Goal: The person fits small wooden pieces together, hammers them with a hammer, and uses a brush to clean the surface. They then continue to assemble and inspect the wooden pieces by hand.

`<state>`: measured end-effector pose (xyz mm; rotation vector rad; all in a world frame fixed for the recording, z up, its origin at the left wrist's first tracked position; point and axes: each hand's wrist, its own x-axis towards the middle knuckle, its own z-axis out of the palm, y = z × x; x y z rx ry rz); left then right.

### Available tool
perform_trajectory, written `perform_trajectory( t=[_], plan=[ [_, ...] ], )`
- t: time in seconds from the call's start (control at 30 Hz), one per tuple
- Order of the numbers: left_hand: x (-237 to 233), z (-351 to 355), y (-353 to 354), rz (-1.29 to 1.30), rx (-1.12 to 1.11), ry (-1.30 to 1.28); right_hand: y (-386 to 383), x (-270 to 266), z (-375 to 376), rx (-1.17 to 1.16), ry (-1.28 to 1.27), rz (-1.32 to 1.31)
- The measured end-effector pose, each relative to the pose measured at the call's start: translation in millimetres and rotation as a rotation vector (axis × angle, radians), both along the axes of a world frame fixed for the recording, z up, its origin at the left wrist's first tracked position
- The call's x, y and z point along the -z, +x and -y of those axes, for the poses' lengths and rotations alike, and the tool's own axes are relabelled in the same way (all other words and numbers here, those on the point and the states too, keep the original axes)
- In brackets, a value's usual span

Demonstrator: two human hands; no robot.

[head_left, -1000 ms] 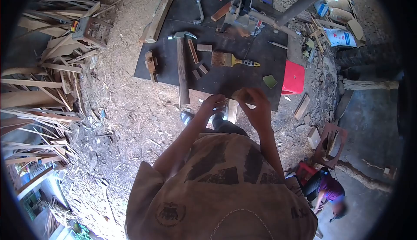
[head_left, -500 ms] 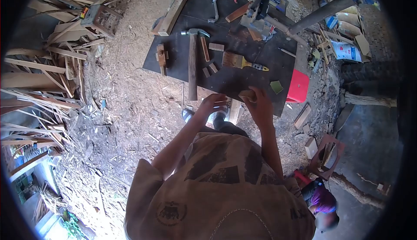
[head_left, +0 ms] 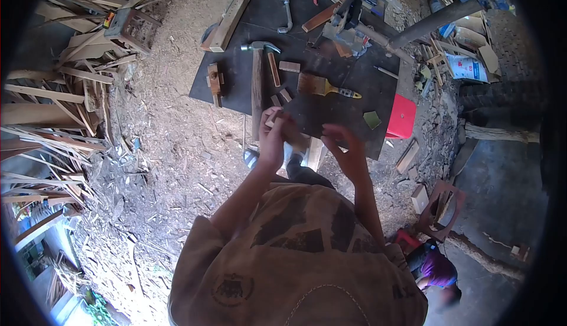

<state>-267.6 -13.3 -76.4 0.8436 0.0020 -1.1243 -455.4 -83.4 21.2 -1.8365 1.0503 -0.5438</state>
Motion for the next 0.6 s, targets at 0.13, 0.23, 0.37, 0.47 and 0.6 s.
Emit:
perform_trajectory(
  t=[0.13,0.23,0.37,0.47,0.6],
  plan=[
    [-2,-10,16,0.213,0.091,0.066,-4,24,-3,-0.041,0.073,-0.069],
    [1,-23,21,0.348,0.153,0.092,4,38,2,-0.093,0.069,-0.11],
    [-15,-44,19,0.33,0.137,-0.014,18,59,20,-0.173,0.126,-0.044],
    [-23,-65,21,0.467,0.202,-0.095,47,62,43,-0.237,-0.004,-0.096],
    [-44,-84,17,0.592,0.159,-0.035,110,58,78,-0.227,-0.307,-0.349]
  ],
)
